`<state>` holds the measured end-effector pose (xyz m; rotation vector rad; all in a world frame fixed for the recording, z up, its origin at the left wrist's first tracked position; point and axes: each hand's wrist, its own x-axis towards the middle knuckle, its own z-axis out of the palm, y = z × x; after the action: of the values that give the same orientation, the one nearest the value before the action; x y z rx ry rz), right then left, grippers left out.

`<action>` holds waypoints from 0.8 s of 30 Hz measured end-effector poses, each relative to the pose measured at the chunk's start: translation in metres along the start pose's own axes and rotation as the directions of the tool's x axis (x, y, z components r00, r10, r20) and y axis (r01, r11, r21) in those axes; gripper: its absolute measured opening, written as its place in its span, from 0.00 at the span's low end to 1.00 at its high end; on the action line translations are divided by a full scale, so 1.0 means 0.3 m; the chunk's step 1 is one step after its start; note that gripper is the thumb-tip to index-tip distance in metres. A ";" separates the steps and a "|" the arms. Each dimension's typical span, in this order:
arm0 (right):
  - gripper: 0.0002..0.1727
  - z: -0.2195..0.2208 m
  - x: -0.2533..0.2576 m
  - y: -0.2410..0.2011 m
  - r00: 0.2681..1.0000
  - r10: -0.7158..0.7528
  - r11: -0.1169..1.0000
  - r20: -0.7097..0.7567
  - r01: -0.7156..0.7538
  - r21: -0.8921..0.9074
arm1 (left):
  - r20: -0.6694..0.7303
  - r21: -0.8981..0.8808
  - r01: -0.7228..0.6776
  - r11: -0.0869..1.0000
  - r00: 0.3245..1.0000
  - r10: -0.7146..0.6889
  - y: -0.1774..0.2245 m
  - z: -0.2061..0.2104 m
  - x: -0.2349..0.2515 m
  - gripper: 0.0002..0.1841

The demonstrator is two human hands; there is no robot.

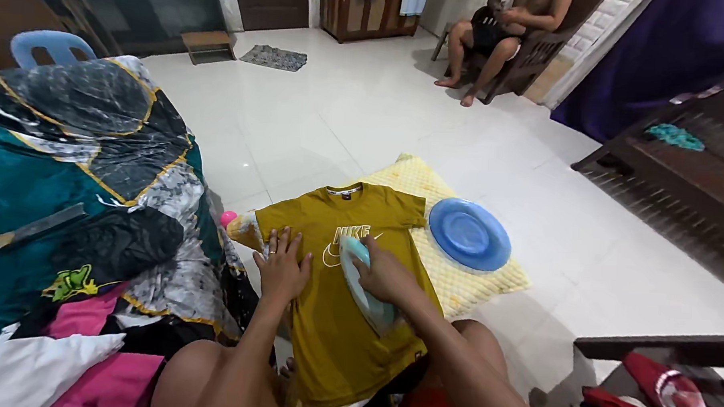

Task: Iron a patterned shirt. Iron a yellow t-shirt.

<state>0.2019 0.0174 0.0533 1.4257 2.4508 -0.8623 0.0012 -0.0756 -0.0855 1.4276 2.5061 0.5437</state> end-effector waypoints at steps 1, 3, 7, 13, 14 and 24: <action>0.31 -0.004 0.033 -0.021 0.999 -0.029 1.000 0.020 0.029 -0.009 | 0.013 0.011 0.001 1.000 1.000 -0.001 -0.002 -0.003 -0.002 0.35; 0.31 -0.006 0.105 -0.072 0.996 -0.082 0.996 0.043 0.083 -0.039 | 0.024 0.033 0.010 0.999 1.000 -0.011 -0.005 -0.007 0.000 0.38; 0.29 -0.010 0.240 -0.211 0.992 -0.097 0.992 0.081 0.103 -0.075 | -0.014 0.065 0.086 0.994 0.996 -0.085 0.009 0.008 -0.001 0.47; 0.31 -0.004 0.480 -0.374 0.994 -0.048 0.998 -0.096 0.051 0.027 | -0.032 -0.116 0.240 0.964 0.969 -0.245 -0.013 0.012 0.018 0.46; 0.31 -0.007 0.512 -0.390 0.992 -0.031 0.999 -0.123 0.035 0.034 | -0.030 -0.144 0.231 0.962 0.971 -0.238 -0.026 0.010 0.025 0.45; 0.35 -0.003 0.493 -0.387 0.988 0.041 0.999 -0.149 -0.036 0.031 | 0.180 -0.157 0.246 0.957 0.959 -0.217 -0.114 -0.126 0.081 0.34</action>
<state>0.0267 0.0837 0.0368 1.5969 2.5175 -0.8134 -0.0515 -0.0786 -0.0650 1.0510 2.3845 0.5663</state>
